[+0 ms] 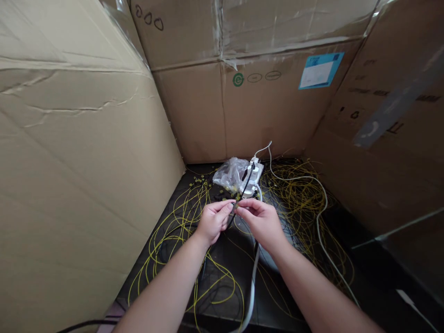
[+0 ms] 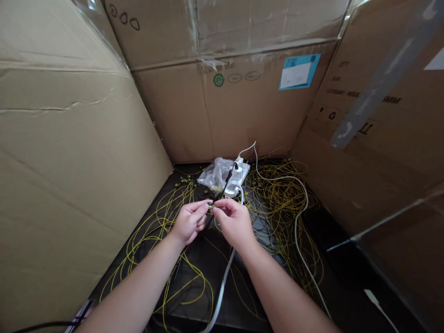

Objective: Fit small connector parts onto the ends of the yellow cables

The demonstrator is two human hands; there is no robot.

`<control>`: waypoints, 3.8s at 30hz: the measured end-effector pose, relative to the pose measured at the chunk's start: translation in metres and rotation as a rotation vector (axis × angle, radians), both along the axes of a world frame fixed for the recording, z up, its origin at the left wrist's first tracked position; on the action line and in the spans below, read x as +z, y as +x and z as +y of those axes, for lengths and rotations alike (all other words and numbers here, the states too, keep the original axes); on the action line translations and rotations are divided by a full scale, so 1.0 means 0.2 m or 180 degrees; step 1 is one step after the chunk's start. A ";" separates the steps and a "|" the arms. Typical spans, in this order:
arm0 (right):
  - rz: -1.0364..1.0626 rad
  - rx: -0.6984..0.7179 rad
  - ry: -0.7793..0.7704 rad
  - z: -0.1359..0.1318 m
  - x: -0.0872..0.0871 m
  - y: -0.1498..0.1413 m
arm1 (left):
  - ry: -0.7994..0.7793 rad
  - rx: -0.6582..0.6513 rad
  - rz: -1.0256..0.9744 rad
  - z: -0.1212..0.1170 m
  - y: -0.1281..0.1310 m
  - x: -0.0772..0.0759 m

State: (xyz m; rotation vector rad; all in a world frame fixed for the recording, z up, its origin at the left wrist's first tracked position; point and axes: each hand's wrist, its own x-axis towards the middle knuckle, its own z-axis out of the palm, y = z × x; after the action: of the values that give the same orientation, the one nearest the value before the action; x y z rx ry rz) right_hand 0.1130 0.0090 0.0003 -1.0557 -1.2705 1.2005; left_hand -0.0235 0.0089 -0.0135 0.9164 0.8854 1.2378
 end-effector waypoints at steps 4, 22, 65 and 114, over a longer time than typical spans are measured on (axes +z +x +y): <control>-0.0285 -0.0100 0.0378 -0.01 -0.01 0.00 | 0.0027 -0.0033 0.0049 0.00 0.00 -0.01; -0.0829 -0.0399 0.1584 -0.03 -0.01 -0.02 | 0.0111 -0.0093 0.0125 -0.01 0.00 0.01; -0.0389 -0.0372 0.1198 -0.03 -0.04 -0.01 | 0.1359 0.0229 0.1709 -0.04 -0.02 0.01; 0.2054 -0.0391 0.0057 0.40 0.64 0.18 | 0.1314 0.0219 -0.0126 -0.27 -0.06 0.63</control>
State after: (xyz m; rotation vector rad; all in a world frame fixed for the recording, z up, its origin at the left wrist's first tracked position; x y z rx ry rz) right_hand 0.1490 0.0897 0.1279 -0.6374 -0.7011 1.2891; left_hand -0.0362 -0.0442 0.1131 1.1892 0.6430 1.5255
